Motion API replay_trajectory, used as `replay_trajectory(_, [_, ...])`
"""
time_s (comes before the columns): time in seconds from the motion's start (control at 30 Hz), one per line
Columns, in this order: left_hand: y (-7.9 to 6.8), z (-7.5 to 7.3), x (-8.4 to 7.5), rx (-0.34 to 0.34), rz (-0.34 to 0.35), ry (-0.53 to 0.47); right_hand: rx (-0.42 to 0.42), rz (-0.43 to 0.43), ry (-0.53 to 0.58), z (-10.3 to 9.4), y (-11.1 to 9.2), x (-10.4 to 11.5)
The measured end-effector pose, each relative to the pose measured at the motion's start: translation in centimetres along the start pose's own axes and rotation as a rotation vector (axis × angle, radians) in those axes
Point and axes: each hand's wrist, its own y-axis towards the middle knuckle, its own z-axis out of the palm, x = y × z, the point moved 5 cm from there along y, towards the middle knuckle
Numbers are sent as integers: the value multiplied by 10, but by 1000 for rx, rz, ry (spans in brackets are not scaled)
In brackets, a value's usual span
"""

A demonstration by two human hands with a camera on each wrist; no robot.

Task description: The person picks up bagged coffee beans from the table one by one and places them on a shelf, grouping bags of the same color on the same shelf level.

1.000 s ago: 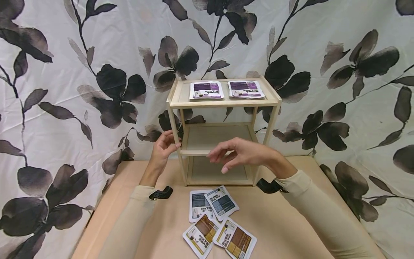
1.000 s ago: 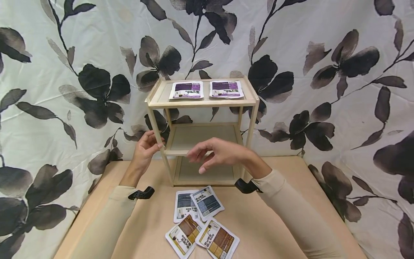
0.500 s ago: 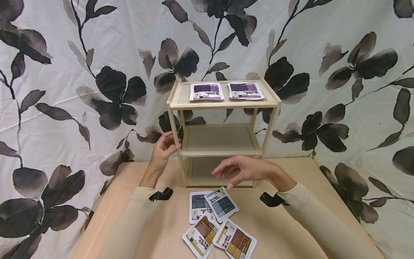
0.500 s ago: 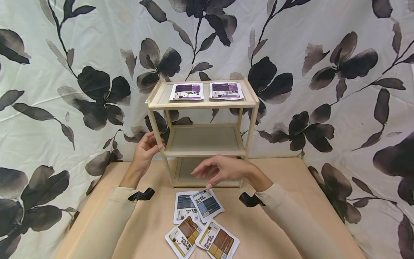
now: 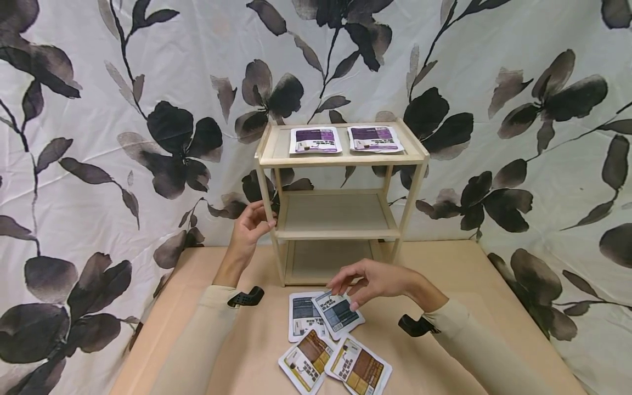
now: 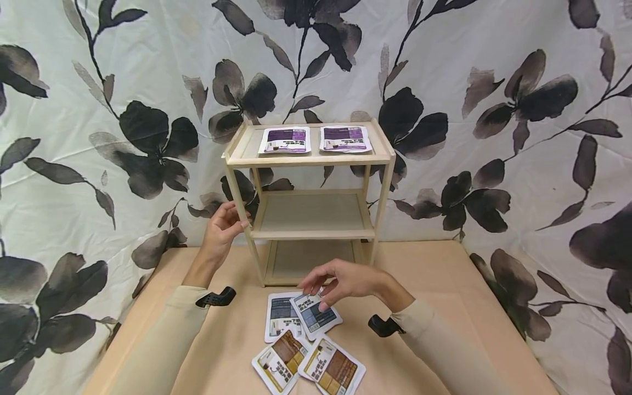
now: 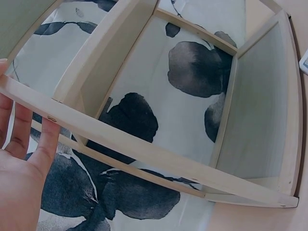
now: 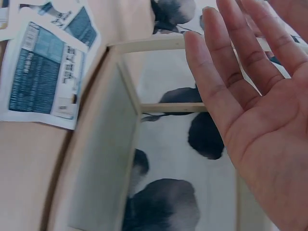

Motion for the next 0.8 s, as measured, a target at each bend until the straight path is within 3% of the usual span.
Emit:
replay_trajectory(0.33, [1, 0, 0, 2, 5, -4, -7, 49, 76, 16, -6, -28])
replay_trajectory(0.8, [-2, 0, 0, -5, -8, 15, -29, 53, 79, 39, -17, -63])
